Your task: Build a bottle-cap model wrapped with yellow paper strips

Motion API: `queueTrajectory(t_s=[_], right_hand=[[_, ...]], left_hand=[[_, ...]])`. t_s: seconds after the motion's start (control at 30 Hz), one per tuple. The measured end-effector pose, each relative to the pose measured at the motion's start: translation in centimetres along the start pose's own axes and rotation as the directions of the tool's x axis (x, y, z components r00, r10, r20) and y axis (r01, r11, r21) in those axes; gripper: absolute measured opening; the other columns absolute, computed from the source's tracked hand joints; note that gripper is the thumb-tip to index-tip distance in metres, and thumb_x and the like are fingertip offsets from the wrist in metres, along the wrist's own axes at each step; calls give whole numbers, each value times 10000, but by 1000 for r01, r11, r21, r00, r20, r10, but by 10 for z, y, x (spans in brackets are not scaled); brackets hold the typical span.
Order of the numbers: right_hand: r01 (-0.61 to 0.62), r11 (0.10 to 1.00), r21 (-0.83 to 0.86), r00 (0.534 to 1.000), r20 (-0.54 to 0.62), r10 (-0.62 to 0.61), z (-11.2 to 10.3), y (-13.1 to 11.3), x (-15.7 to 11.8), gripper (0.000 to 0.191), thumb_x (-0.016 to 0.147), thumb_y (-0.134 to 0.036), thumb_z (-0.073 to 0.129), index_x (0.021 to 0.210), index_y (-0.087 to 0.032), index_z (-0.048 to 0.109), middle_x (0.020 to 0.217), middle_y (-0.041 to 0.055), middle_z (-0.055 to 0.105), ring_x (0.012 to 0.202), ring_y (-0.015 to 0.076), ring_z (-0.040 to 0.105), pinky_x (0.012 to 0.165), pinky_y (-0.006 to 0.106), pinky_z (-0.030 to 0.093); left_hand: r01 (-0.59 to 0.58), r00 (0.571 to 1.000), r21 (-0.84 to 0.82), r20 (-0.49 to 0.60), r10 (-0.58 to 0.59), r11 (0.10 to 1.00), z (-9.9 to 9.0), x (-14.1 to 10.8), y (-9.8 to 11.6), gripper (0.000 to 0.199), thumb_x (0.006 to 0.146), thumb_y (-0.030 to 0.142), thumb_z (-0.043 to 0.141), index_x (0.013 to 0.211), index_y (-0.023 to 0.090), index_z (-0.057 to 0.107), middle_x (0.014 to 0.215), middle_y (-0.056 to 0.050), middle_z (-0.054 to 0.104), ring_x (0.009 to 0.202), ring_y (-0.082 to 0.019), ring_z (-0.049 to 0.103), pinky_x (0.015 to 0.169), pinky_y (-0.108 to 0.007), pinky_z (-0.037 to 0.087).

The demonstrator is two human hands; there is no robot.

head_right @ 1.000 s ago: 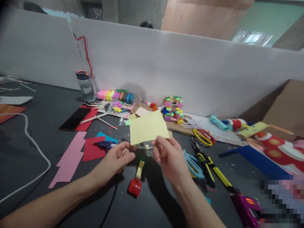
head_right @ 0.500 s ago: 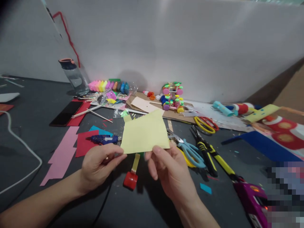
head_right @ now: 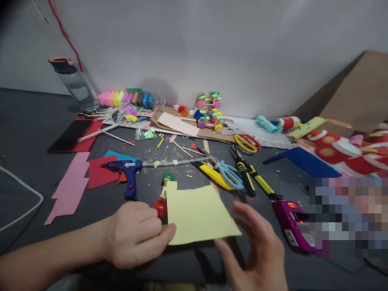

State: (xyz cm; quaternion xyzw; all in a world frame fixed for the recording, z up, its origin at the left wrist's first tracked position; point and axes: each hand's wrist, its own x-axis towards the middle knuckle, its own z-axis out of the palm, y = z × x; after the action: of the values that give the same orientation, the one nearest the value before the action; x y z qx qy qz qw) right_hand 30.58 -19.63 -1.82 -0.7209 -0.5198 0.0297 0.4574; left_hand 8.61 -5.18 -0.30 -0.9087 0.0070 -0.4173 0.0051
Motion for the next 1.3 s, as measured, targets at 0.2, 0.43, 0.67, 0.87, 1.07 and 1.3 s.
queueTrajectory(t_s=[0.2, 0.43, 0.67, 0.87, 1.07, 1.3], right_hand=[[693, 707, -142, 709, 308, -634, -4, 13, -17, 211, 873, -105, 636, 1062, -189, 675, 1067, 103, 719, 1038, 267, 649, 939, 452, 508], [597, 801, -39, 732, 433, -525, 12, 1, -19, 173, 944, -73, 518, 951, -163, 666, 832, 68, 675, 731, 170, 601, 651, 314, 503], [529, 847, 51, 713, 514, -477, 9, 7, -20, 127, 953, -100, 538, 892, -135, 645, 891, 91, 651, 768, 171, 549, 687, 318, 483], [479, 873, 90, 685, 583, -437, 7, 8, -15, 143, 970, -128, 524, 912, -152, 652, 888, 79, 642, 788, 177, 540, 694, 327, 468], [440, 893, 91, 669, 630, -394, 8, 6, -11, 155, 976, -148, 518, 887, -142, 645, 877, 82, 631, 796, 186, 546, 708, 345, 457], [399, 917, -17, 696, 657, -290, 10, 2, -11, 164, 970, -182, 536, 830, -148, 614, 811, 76, 598, 761, 206, 533, 665, 362, 397]], left_hand=[[-50, 955, -70, 289, 68, 996, 13, -4, 15, 166, 922, 124, 499, 865, 150, 653, 639, 8, 562, 518, -134, 485, 413, -324, 314], [153, 759, -46, 645, -88, 987, 9, -14, 34, 78, 934, 127, 487, 902, 187, 526, 758, 1, 615, 585, -175, 564, 461, -334, 361], [399, 643, -11, 716, -271, 917, 15, -27, 59, 103, 922, 115, 475, 890, 212, 481, 773, 0, 596, 604, -190, 563, 503, -318, 340], [509, 618, 32, 682, -390, 860, 20, -28, 70, 173, 980, 196, 457, 815, 215, 501, 718, 16, 556, 602, -159, 548, 527, -298, 316], [576, 589, 50, 666, -457, 816, 21, -31, 78, 153, 990, 154, 431, 916, 210, 552, 746, 23, 575, 623, -152, 556, 538, -308, 306], [674, 550, 73, 615, -566, 735, 22, -23, 76, 217, 1022, 271, 423, 854, 206, 545, 693, 36, 586, 543, -147, 557, 513, -328, 288]])
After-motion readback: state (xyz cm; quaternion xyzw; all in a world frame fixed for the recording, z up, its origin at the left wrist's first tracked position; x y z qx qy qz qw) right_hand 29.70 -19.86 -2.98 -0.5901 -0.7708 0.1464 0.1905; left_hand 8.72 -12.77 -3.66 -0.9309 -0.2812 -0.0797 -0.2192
